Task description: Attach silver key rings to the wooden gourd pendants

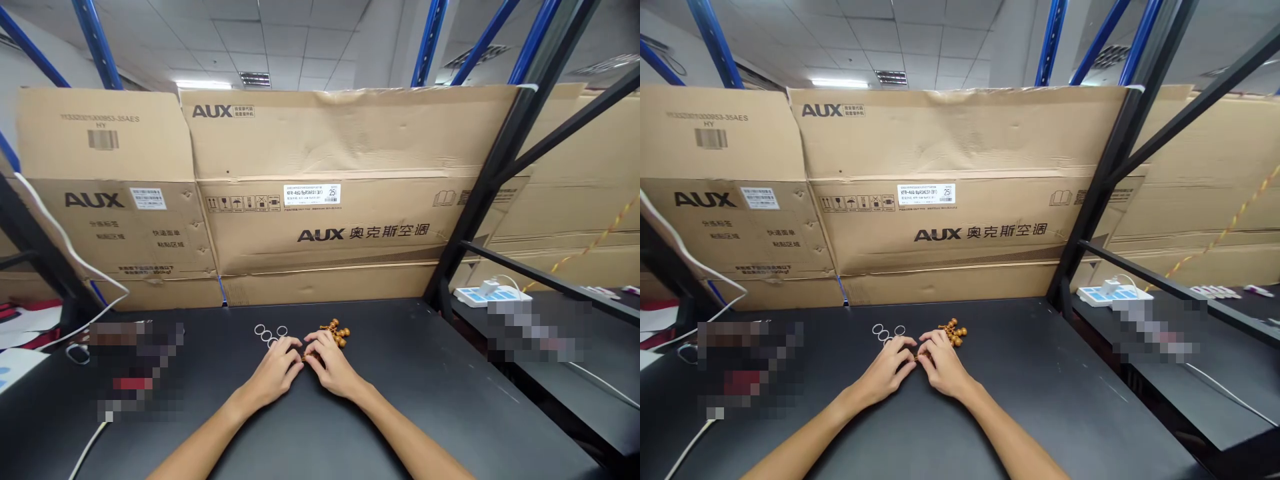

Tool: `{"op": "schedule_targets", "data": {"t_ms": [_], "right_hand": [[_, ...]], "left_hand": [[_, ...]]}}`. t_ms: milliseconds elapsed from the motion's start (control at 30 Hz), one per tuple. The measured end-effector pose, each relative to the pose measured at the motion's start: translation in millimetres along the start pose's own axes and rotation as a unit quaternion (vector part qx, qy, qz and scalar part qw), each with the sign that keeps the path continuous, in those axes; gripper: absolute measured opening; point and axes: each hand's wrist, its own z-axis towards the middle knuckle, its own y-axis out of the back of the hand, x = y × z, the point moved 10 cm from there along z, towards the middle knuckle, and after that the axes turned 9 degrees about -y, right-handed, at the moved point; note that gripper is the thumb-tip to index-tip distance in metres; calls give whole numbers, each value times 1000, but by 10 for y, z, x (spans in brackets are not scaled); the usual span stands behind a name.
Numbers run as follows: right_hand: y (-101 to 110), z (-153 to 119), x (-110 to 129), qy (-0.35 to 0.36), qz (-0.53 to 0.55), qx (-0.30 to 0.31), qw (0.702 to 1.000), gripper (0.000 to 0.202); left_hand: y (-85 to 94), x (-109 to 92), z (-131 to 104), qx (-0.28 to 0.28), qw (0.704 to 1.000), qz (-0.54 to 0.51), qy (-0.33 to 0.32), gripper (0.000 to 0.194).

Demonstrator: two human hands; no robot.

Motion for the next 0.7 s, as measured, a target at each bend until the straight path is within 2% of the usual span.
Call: {"op": "schedule_targets", "data": {"t_ms": [167,433,700], "right_hand": [[0,11,-34,-15,-48,-9,999,11],[56,32,-26,-14,-64,-24,998,10],[-41,-7,80,16,-51,9,999,11]], "left_hand": [[21,1,17,-1,1000,-19,-9,15],[21,166,1,-10,997,-64,40,16],[19,-13,9,-3,1000,-26,4,15]]}}
